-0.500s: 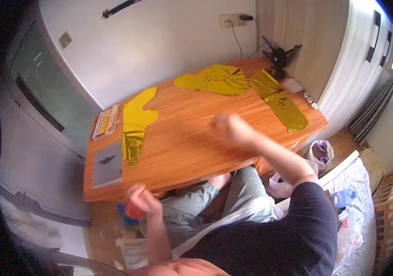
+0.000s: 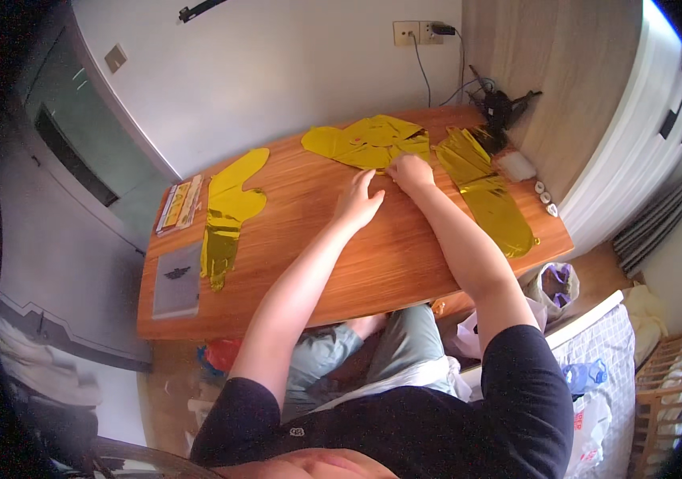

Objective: Folding gold-colored foil balloons into small square shapes at a desk.

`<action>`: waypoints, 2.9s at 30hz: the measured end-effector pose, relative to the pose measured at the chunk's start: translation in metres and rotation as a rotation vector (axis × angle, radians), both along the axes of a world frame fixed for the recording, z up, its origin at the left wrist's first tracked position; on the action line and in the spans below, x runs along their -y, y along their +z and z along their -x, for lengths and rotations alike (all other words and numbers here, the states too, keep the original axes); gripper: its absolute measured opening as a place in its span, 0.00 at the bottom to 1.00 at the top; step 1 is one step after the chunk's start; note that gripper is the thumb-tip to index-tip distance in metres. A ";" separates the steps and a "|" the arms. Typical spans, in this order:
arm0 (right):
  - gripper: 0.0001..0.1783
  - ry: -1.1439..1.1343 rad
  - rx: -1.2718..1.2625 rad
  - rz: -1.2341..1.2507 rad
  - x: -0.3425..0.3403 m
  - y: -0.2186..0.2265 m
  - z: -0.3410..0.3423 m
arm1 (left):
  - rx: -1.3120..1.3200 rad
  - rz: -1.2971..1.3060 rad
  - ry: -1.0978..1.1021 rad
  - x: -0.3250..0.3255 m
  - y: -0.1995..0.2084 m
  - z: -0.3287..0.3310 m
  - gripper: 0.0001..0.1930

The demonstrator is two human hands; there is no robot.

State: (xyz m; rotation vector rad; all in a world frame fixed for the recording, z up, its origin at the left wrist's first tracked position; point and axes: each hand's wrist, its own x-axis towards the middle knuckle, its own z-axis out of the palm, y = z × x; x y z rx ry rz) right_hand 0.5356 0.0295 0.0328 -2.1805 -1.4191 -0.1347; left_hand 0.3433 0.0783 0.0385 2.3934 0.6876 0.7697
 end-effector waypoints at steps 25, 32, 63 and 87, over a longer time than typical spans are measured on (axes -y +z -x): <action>0.10 0.345 -0.629 -0.199 0.041 0.075 0.035 | 0.505 -0.457 0.050 -0.040 0.022 0.046 0.18; 0.06 0.409 -0.704 -0.087 0.039 0.066 0.026 | 0.472 -0.519 -0.020 -0.038 0.026 0.040 0.08; 0.10 0.395 -1.027 -0.228 0.045 0.077 0.026 | 0.392 -0.584 0.061 -0.036 0.023 0.044 0.07; 0.13 0.238 -0.892 -0.207 0.041 0.067 0.017 | 0.334 -0.491 -0.131 -0.030 0.021 0.044 0.10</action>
